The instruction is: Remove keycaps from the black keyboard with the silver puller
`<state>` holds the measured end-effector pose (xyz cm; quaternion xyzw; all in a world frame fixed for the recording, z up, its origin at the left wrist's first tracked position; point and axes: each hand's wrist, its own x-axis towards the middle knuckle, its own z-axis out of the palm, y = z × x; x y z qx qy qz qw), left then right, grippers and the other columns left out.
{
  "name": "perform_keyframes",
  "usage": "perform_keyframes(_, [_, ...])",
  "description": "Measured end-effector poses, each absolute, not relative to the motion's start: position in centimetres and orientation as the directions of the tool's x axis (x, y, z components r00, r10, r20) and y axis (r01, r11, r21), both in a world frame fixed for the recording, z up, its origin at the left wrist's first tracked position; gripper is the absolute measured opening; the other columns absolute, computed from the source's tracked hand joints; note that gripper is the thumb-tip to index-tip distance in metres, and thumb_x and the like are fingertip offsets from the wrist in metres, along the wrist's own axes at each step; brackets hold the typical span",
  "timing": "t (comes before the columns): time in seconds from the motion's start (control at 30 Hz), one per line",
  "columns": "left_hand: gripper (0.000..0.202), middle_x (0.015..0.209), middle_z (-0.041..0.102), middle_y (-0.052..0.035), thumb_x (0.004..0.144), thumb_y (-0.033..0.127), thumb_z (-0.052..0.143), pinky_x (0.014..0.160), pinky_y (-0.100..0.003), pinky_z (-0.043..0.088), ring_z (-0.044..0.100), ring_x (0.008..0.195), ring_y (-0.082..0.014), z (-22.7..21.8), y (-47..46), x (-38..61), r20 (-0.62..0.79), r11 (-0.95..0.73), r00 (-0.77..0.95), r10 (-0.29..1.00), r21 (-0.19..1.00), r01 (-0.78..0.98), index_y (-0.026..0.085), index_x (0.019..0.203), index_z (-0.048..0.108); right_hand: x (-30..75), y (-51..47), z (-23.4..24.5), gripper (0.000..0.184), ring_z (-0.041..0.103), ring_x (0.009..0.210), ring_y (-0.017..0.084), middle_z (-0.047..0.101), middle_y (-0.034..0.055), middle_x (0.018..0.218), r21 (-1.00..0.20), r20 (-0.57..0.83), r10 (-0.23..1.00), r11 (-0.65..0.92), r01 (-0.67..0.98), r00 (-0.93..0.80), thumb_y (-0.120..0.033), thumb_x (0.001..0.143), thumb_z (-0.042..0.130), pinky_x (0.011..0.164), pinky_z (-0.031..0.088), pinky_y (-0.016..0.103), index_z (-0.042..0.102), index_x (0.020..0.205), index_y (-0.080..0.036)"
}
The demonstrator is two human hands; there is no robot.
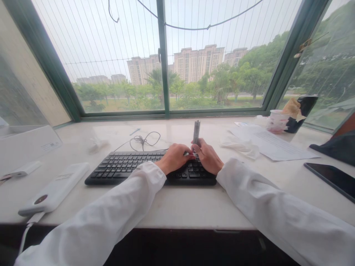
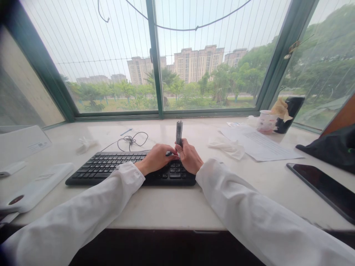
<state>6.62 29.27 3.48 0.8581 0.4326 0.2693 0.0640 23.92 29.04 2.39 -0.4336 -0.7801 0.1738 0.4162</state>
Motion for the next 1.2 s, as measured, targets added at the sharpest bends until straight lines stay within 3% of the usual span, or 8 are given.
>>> perform_keyframes(0.47, [0.018,0.098,0.071,-0.0085,0.091,0.027,0.058,0.085,-0.032,0.05,0.067,0.091,-0.0231,4.1,28.7,7.3,0.336,-0.651,0.573,0.748,0.204,0.731,0.015,0.093,0.071,24.1,28.9,2.4,0.032,0.064,0.084,0.023,0.069,0.0085,0.092,-0.607,0.507,0.816,0.567,0.557,-0.278,-0.043,0.097,0.033,0.077,0.047,0.033,0.051,0.108,-0.019])
perform_keyframes(0.83, [0.019,0.101,0.071,-0.0088,0.091,0.028,0.059,0.088,-0.034,0.05,0.067,0.094,-0.0248,4.2,28.7,7.4,0.318,-0.626,0.548,0.773,0.243,0.741,0.015,0.093,0.072,23.9,29.1,2.3,0.029,0.063,0.083,0.021,0.068,0.0054,0.089,-0.669,0.443,0.876,0.463,0.582,-0.189,-0.042,0.097,0.034,0.078,0.044,0.033,0.051,0.106,-0.02])
perform_keyframes(0.97, [0.02,0.102,0.071,-0.0086,0.09,0.03,0.06,0.09,-0.034,0.05,0.067,0.094,-0.0238,4.0,28.8,7.3,0.329,-0.621,0.535,0.778,0.27,0.736,0.015,0.095,0.073,24.0,29.9,2.1,0.027,0.061,0.078,0.019,0.066,0.0038,0.084,-0.725,0.412,0.895,0.436,0.533,-0.171,-0.043,0.096,0.037,0.076,0.044,0.032,0.051,0.095,-0.02])
perform_keyframes(1.2, [0.017,0.098,0.075,-0.0051,0.09,0.025,0.06,0.086,-0.028,0.049,0.068,0.092,-0.0199,3.9,29.3,6.8,0.393,-0.676,0.556,0.733,0.323,0.663,0.017,0.092,0.075,25.0,30.8,2.5,0.031,0.056,0.073,0.016,0.062,0.0007,0.08,-0.803,0.403,0.849,0.508,0.312,-0.342,-0.051,0.087,0.055,0.069,0.044,0.029,0.053,0.09,-0.019])
